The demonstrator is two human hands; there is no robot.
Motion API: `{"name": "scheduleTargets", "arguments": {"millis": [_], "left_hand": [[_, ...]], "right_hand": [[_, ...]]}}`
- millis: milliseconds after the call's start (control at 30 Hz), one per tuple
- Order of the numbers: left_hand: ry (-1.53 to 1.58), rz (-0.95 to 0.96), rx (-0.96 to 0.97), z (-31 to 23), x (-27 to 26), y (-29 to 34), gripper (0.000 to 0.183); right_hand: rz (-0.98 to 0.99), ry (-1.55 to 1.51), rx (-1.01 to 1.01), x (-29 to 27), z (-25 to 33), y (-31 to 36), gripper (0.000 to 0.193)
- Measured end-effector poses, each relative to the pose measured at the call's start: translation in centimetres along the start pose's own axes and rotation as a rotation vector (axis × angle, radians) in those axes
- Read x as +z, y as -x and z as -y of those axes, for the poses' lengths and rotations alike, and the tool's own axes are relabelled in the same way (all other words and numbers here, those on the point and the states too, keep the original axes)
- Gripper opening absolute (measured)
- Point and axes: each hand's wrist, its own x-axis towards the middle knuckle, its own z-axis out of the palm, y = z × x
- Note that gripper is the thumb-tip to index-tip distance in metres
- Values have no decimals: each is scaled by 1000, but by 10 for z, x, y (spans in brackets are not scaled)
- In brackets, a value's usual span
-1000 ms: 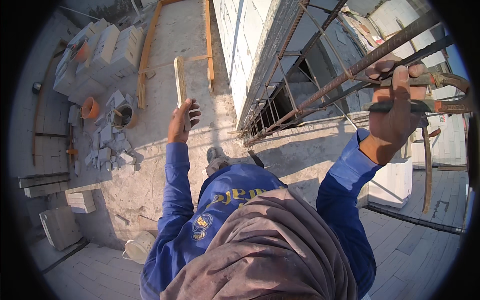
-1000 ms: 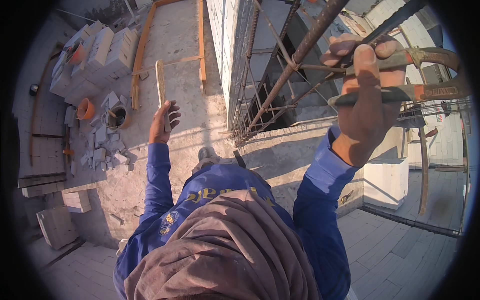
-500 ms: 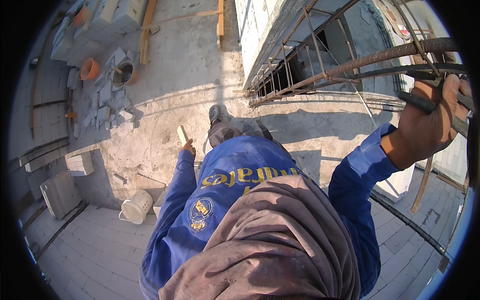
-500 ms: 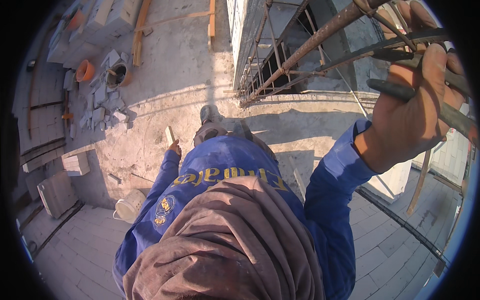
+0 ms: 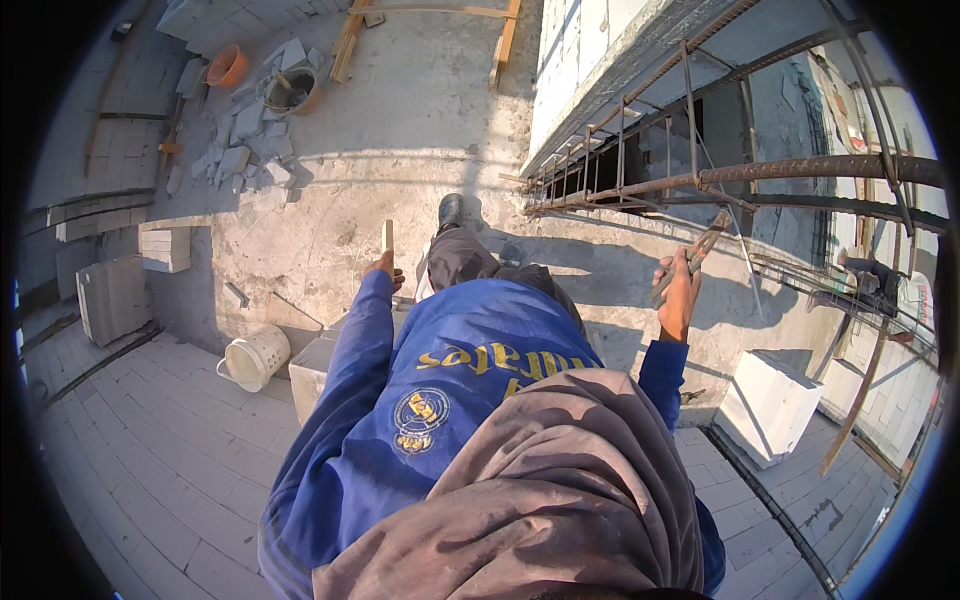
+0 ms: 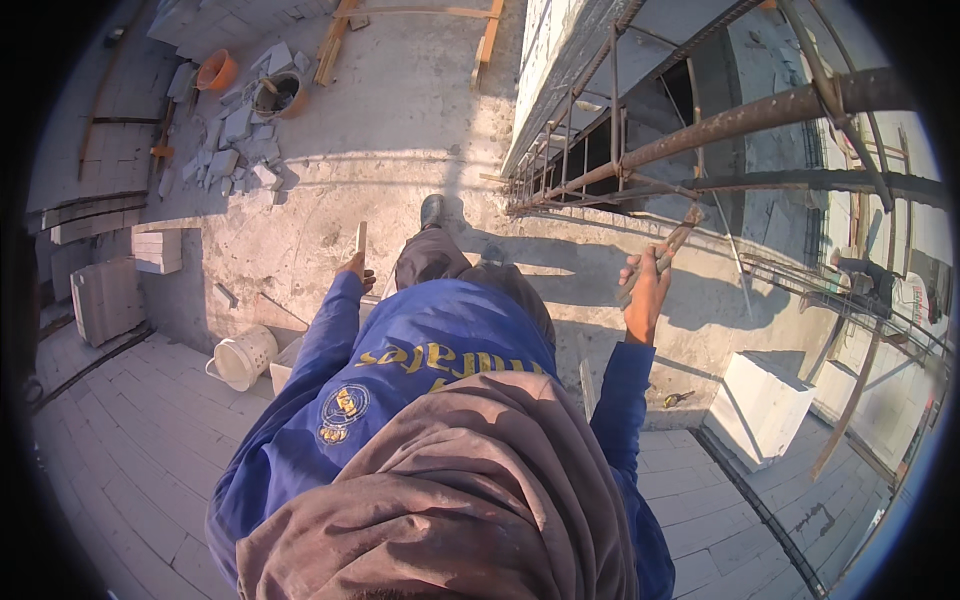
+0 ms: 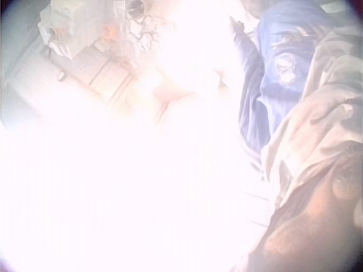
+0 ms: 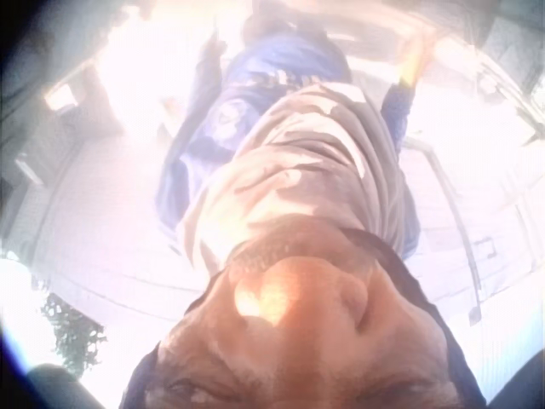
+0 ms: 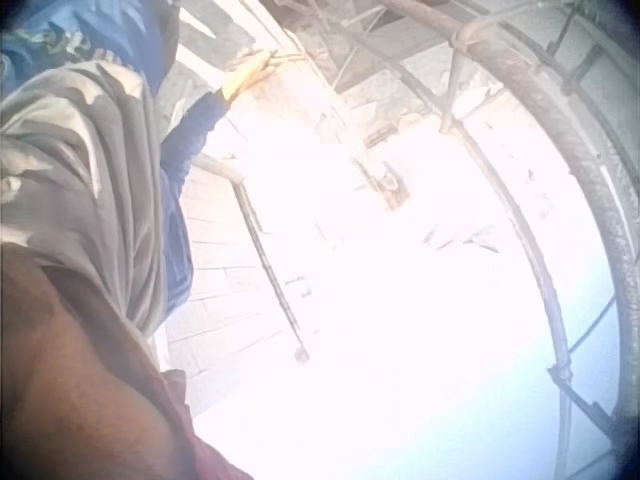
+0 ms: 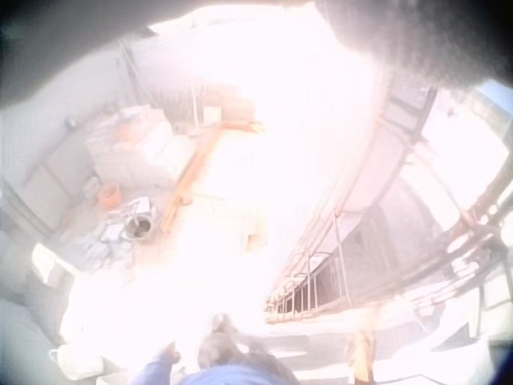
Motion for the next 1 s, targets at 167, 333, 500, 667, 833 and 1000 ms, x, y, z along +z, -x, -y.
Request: {"name": "scheduleTargets", "arguments": {"millis": [167,333,500,667,833,1000], "left_hand": [[68,71,-61,-8,-12,5,59],[-153,31,-50,-28,-30,-33,68],[-215,51,-27,-64,-53,-81,61],[-323,60,-3,-122,-68,-125,55],[-794,209,362,-152,-71,-233,44],[-824,-13,424,-245,-48,-256,39]], "right_hand": [[67,498,737,-88,-240,28,27],[381,861,886,-66,-314,81,32],[483,926,718,1,-317,92,37],[403,986,569,65,-318,115,42],[333,1062,467,119,-315,152,47],[63,659,434,223,-238,195,50]]}}
